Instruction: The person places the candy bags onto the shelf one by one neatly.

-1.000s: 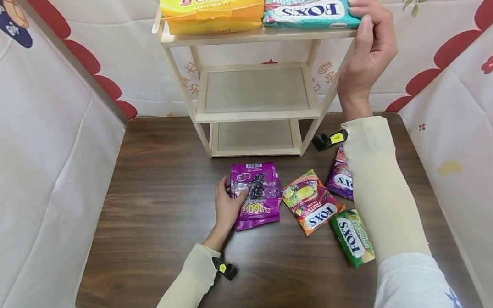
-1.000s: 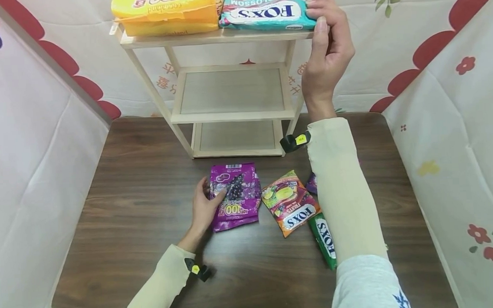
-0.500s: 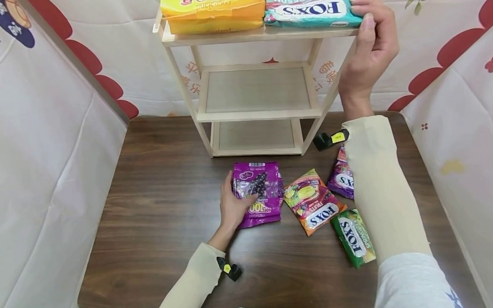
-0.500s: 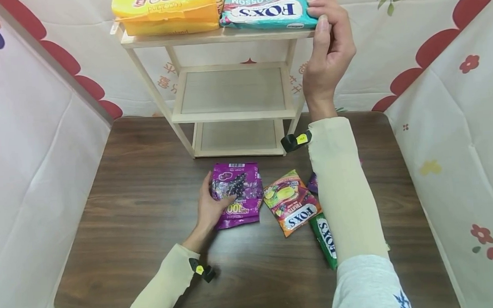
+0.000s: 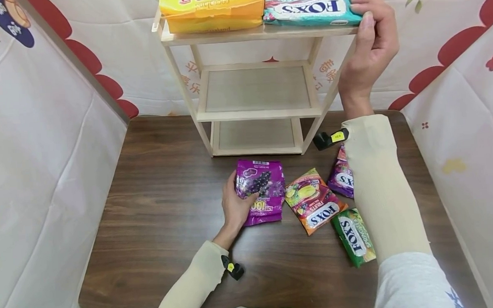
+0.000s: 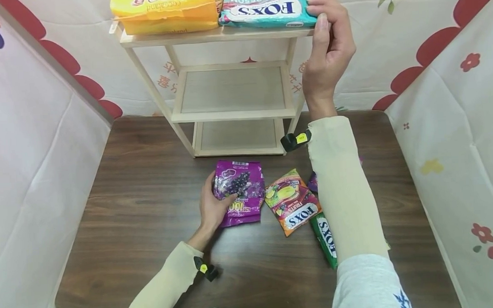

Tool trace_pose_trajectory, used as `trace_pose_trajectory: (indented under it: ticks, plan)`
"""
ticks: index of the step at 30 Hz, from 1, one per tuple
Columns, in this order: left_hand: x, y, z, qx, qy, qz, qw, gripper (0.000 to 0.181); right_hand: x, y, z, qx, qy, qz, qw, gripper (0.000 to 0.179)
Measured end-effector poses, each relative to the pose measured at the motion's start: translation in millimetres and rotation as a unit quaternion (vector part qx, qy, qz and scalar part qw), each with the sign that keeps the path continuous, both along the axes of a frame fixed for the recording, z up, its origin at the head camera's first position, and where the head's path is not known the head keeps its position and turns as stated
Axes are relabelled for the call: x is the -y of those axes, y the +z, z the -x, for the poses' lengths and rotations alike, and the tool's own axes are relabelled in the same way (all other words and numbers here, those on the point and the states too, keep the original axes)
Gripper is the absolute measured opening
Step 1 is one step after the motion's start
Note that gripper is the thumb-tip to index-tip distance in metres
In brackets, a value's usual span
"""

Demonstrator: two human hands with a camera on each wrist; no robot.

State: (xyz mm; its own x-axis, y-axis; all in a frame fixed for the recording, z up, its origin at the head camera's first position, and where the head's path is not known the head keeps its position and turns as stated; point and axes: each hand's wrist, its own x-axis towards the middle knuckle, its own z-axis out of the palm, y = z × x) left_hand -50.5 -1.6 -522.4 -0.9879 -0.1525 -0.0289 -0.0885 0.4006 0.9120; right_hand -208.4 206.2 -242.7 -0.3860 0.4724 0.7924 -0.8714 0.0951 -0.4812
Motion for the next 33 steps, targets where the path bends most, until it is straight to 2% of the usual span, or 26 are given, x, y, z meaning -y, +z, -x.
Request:
trace_pose_trajectory:
  ticks: [11, 15, 21, 25, 27, 32, 33]
  plan:
    - [1.9, 2.0, 5.8, -0.045, -0.023, 0.016, 0.9986, 0.086, 1, 0.1, 1.7, -0.004, 0.005, 0.000, 1.0000, 0.033]
    - [4.3, 2.8, 8.9, -0.064, -0.028, 0.009, 0.9975, 0.082, 1, 0.0, 1.3, -0.004, 0.002, -0.004, 1.0000, 0.034]
    - [9.1, 4.1, 11.6, -0.048, -0.014, -0.058, 0.9971, 0.076, 2, 1.7, -1.8, 0.002, -0.001, -0.005, 1.0000, 0.034]
    - [11.2, 6.1, 10.5, -0.034, -0.006, -0.115, 0.9927, 0.074, 1, 3.2, -3.4, 0.015, -0.007, -0.001, 0.9999, 0.034]
    - [11.9, 19.0, 7.4, -0.023, -0.008, -0.147, 0.9888, 0.072, 0, 2.5, -2.1, 0.011, -0.006, -0.003, 0.9999, 0.034]
    - [13.1, 33.3, 4.4, 0.003, -0.020, -0.209, 0.9776, 0.072, -1, -0.7, 1.3, 0.000, -0.004, -0.008, 1.0000, 0.034]
    - [13.3, 31.5, 5.0, 0.002, -0.023, -0.222, 0.9747, 0.073, -1, -0.9, 1.5, 0.000, -0.004, -0.009, 1.0000, 0.034]
